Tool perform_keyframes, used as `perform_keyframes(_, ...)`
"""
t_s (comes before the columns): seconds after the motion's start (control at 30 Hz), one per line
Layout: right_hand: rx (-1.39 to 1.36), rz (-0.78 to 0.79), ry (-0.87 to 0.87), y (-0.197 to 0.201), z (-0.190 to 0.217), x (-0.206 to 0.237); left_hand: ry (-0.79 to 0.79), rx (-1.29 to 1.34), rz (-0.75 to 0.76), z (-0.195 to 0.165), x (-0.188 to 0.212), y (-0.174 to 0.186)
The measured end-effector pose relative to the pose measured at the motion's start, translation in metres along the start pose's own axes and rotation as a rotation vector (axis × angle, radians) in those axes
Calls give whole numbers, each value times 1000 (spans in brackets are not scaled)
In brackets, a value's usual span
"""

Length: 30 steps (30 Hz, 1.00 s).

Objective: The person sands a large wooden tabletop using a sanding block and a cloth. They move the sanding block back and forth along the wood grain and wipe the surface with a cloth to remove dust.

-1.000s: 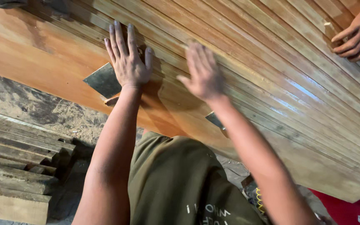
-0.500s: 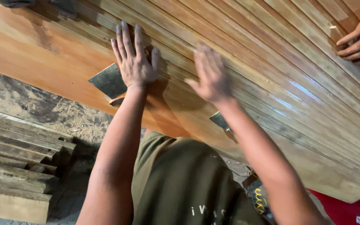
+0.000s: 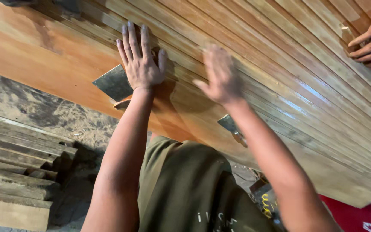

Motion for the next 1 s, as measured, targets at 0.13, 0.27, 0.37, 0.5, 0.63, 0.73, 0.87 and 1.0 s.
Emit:
perform_keyframes(0.13, -44, 18, -127, 8, 3, 19, 26, 10, 20, 3, 2, -3)
perform_keyframes(0.27, -82, -35, -45, -37, 23, -58, 6, 6, 7, 2, 1, -3)
perform_keyframes(0.37, -91, 17, 18, -37, 25, -73, 76, -8, 55, 2, 0, -4)
perform_keyframes(0.5, -18, 18, -22, 3, 19, -25, 160, -31, -6, 3, -1, 0)
perform_keyframes(0.63, -11, -55, -17, -7, 30, -38, 172, -41, 25, 7, -1, -4)
perform_keyframes(0.73, -20, -48, -33, -49, 41, -105, 168, -110, -12, 8, -2, -5)
perform_keyframes(0.87, -68, 14, -2, -47, 41, -120, 181, -106, 21, 6, -1, -7)
perform_keyframes(1.0, 7, 29, -28, -9, 35, -69, 164, -44, 3, 5, 0, -5)
Point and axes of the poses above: each hand's wrist, its own x-axis away from the middle knuckle, its own y-axis out of the back of the hand, z = x × y, the point moved 3 cm from there along -x, towards the middle knuckle, and after that the axes turned 8 degrees about y, right-handed, at the moved point
